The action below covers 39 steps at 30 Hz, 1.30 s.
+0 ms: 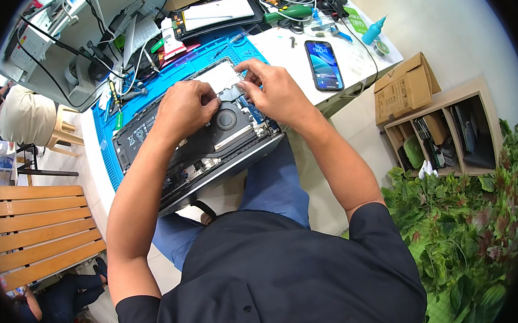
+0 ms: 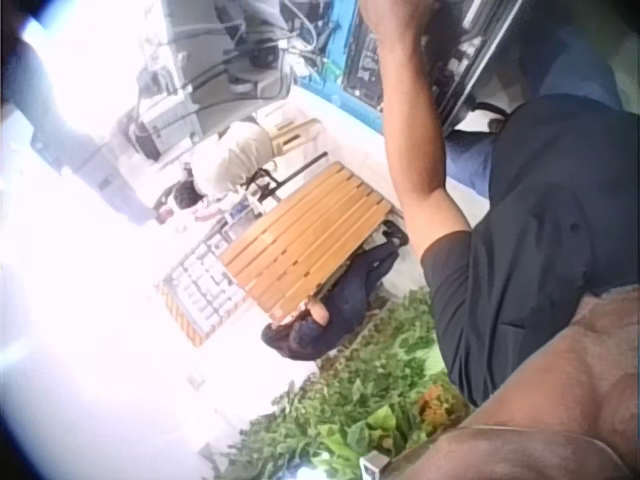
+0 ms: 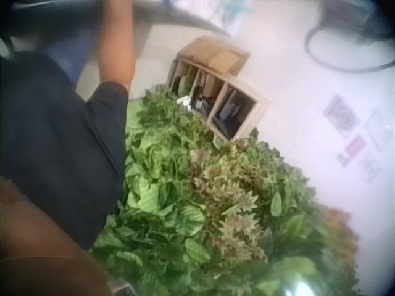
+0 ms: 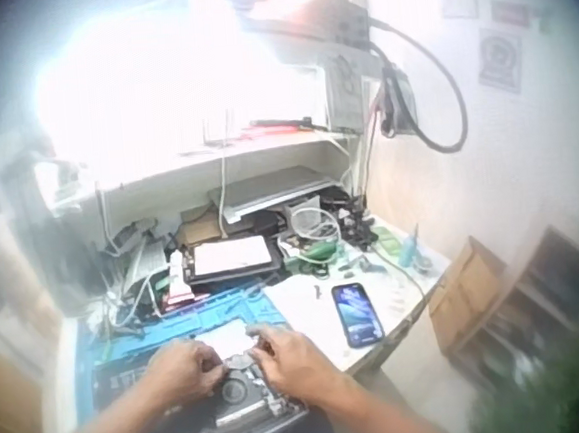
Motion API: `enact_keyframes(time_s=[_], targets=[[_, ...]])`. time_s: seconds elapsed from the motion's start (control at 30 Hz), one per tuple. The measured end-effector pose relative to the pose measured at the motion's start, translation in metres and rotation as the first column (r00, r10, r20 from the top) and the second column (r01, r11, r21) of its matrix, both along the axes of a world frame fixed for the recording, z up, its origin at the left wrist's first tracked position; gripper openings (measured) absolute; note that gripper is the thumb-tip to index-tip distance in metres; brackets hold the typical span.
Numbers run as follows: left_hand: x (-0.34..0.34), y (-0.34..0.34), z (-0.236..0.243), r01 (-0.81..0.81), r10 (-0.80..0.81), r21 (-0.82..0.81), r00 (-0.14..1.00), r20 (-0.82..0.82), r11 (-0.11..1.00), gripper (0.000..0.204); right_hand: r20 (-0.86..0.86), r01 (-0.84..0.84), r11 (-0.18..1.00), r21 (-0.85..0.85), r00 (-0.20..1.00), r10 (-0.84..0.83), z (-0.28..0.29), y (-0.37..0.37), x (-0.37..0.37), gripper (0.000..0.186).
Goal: The person removes the bottom cover of a laptop and manipulates internal components, including cables and connectors near the battery and fan.
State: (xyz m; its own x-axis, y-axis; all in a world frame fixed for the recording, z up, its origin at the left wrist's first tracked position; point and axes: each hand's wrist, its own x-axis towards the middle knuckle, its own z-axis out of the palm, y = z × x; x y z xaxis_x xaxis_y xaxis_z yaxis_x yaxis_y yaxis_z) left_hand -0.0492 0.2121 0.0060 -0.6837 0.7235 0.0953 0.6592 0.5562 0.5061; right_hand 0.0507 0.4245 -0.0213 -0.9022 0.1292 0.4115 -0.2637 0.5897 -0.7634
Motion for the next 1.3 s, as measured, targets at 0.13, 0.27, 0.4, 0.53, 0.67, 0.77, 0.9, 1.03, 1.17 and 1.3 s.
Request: enact_keyframes(time_s=[0.13,0.27,0.4,0.53,0.67,0.77,0.9,1.03,1.17,1.3], targets=[[0.003,0.011,0.008,-0.054,0.049,-0.134,0.998,-0.047,0.99,0.025,0.018,-0.036,0.999,0.028,0.999,0.035,0.0,0.002,-0.001,0.017],[0.009,0.022,0.015,-0.092,0.077,-0.189,0.993,-0.084,0.978,0.025,0.005,-0.045,0.999,-0.008,0.999,0.045,-0.001,0.003,-0.001,0.015],[0.005,0.028,0.01,-0.068,0.048,-0.186,0.993,-0.111,0.98,0.023,-0.011,-0.032,0.998,-0.056,0.999,0.031,-0.004,0.002,-0.001,0.016],[0.006,0.03,-0.002,-0.065,0.04,-0.154,0.986,-0.16,0.986,0.024,-0.02,0.01,0.998,-0.065,1.0,-0.011,-0.007,0.0,-0.001,0.019],[0.004,0.016,-0.001,-0.08,0.081,-0.015,0.997,0.015,0.997,0.025,0.046,0.027,0.996,-0.089,0.999,-0.023,-0.007,-0.001,0.002,0.027],[-0.002,0.006,-0.009,0.025,-0.022,0.079,0.999,-0.037,0.997,0.024,0.087,0.025,0.991,-0.131,0.996,-0.014,-0.004,-0.002,0.005,0.03],[-0.008,0.007,-0.006,-0.023,0.02,0.033,0.996,0.082,0.999,0.024,0.076,0.013,0.979,-0.204,0.997,0.003,-0.006,0.0,0.012,0.035],[-0.005,-0.002,-0.008,0.006,-0.008,0.057,1.0,0.028,0.998,0.025,-0.13,0.1,0.983,-0.151,0.984,-0.12,-0.007,-0.014,0.031,0.045],[0.006,-0.022,0.014,-0.014,0.013,0.039,0.999,0.049,0.999,0.026,-0.144,0.177,0.984,0.004,0.974,-0.175,-0.019,-0.018,0.064,0.049],[0.005,-0.061,0.029,-0.157,0.145,0.098,0.983,0.111,0.983,0.026,-0.187,0.131,0.991,-0.006,0.974,-0.13,-0.04,-0.021,0.074,0.046]])
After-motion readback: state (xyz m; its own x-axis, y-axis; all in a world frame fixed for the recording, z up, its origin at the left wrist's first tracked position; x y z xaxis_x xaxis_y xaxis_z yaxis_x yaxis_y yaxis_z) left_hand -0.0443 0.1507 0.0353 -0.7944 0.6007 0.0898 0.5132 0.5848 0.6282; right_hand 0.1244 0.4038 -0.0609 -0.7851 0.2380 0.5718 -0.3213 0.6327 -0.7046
